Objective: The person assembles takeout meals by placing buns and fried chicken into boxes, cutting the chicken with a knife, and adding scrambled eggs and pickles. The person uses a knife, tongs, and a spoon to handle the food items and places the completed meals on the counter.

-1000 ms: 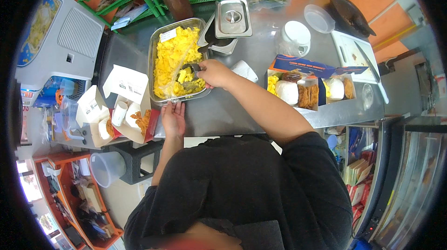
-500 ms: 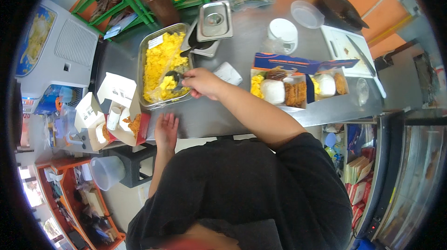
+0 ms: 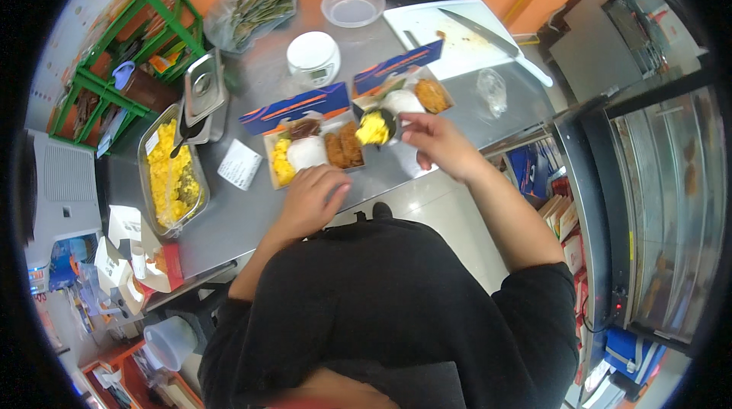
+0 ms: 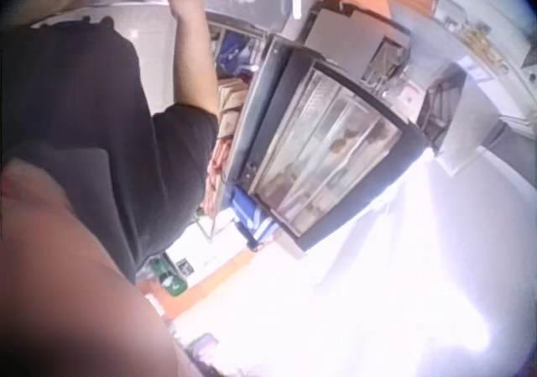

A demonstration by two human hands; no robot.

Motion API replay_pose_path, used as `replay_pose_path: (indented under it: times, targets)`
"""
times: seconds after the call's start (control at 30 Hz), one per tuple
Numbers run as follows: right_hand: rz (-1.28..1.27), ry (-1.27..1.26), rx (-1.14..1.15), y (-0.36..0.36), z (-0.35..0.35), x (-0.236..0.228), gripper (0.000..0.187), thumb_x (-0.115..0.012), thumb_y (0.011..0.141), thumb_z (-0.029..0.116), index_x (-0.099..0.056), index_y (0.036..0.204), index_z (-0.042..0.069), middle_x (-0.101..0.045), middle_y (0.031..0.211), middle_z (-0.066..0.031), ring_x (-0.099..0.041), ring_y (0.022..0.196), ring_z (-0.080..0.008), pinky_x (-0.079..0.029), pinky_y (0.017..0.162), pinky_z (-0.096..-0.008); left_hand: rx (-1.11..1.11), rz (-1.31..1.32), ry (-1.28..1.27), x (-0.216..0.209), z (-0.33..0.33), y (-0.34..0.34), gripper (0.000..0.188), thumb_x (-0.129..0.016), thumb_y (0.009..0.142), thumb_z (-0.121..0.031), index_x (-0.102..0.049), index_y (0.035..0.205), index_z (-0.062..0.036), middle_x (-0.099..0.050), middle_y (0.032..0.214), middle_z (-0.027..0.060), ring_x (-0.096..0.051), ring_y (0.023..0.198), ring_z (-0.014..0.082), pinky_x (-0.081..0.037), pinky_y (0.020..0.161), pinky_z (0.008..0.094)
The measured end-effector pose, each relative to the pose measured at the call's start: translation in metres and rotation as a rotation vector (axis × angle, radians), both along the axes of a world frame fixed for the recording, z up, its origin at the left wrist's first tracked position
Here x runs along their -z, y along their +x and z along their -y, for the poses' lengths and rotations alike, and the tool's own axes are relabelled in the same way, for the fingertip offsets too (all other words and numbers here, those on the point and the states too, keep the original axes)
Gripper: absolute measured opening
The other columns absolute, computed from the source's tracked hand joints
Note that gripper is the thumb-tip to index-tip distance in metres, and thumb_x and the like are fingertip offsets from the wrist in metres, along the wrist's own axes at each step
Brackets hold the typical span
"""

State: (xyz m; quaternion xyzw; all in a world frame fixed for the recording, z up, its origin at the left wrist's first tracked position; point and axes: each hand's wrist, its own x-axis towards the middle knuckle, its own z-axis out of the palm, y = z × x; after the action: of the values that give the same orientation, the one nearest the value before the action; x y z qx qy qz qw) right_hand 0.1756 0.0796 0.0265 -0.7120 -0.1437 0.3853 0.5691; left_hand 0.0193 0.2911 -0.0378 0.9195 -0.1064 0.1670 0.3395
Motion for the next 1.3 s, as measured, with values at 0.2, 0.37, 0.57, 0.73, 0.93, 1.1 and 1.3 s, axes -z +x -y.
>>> replay_pose_path:
  times: [0.2,0.37,0.57,0.73,0.93,1.1,1.3]
  targets:
    - [0.275,-0.170,-0.057,0.049,0.015,0.035,0.044,-0.056,0.087,0.011,-0.046,0.125,-0.007,-0.060,0.104,-0.0158,-0.059,0.058,-0.0165,-0.048,0.052,-0.0277,-0.232,0.000,0.584,0.015,0.081,0.065,0.046,-0.063,0.077,-0.021,-0.053,0.120,-0.0111,-0.056,0.114,-0.0007,-0.052,0.084,0.0161,-0.034,0.071,0.0359]
    - [1.053,-0.225,-0.134,0.054,-0.012,0.060,0.045,-0.057,0.084,0.009,-0.047,0.126,-0.003,-0.059,0.107,-0.0225,-0.060,0.089,-0.0352,-0.048,0.078,-0.0397,-0.391,-0.092,0.685,0.032,0.098,0.056,0.052,-0.064,0.075,-0.022,-0.052,0.124,-0.0117,-0.054,0.117,-0.0020,-0.051,0.083,0.0147,-0.033,0.071,0.0355]
    - [0.913,-0.222,-0.119,0.066,-0.018,0.063,0.045,-0.057,0.084,0.010,-0.047,0.126,-0.004,-0.059,0.109,-0.0215,-0.062,0.075,-0.0301,-0.049,0.069,-0.0372,-0.454,-0.121,0.663,0.032,0.107,0.050,0.056,-0.066,0.073,-0.024,-0.052,0.125,-0.0131,-0.052,0.119,-0.0026,-0.050,0.082,0.0149,-0.033,0.071,0.0354]
    - [0.317,-0.081,-0.088,0.072,0.006,0.062,0.046,-0.056,0.087,0.012,-0.045,0.128,-0.004,-0.060,0.107,-0.0160,-0.054,0.048,-0.0129,-0.045,0.047,-0.0264,-0.471,-0.101,0.638,0.034,0.108,0.050,0.059,-0.068,0.071,-0.025,-0.051,0.126,-0.0136,-0.051,0.121,-0.0032,-0.049,0.083,0.0152,-0.033,0.071,0.0353]
    - [0.262,-0.052,-0.043,0.053,0.022,0.067,0.045,-0.055,0.088,0.011,-0.043,0.130,-0.003,-0.058,0.110,-0.0157,-0.053,0.049,-0.0109,-0.044,0.047,-0.0243,-0.472,-0.045,0.544,0.042,0.107,0.044,0.056,-0.066,0.070,-0.023,-0.053,0.124,-0.0121,-0.050,0.127,-0.0015,-0.049,0.082,0.0151,-0.033,0.072,0.0352]
    - [0.293,-0.072,-0.015,0.047,0.020,0.059,0.047,-0.056,0.088,0.011,-0.042,0.131,-0.002,-0.057,0.112,-0.0158,-0.052,0.050,-0.0097,-0.042,0.046,-0.0226,-0.399,0.012,0.484,0.040,0.099,0.038,0.041,-0.063,0.071,-0.019,-0.061,0.111,-0.0119,-0.054,0.125,-0.0004,-0.051,0.080,0.0150,-0.035,0.070,0.0356]
    - [0.112,0.081,-0.085,0.020,-0.004,0.038,0.047,-0.056,0.089,0.009,-0.041,0.132,-0.002,-0.055,0.116,-0.0149,-0.049,0.049,-0.0072,-0.041,0.046,-0.0206,-0.219,0.196,0.265,0.041,0.076,0.007,0.025,-0.064,0.073,-0.018,-0.062,0.097,-0.0167,-0.058,0.111,-0.0040,-0.052,0.078,0.0137,-0.036,0.069,0.0326]
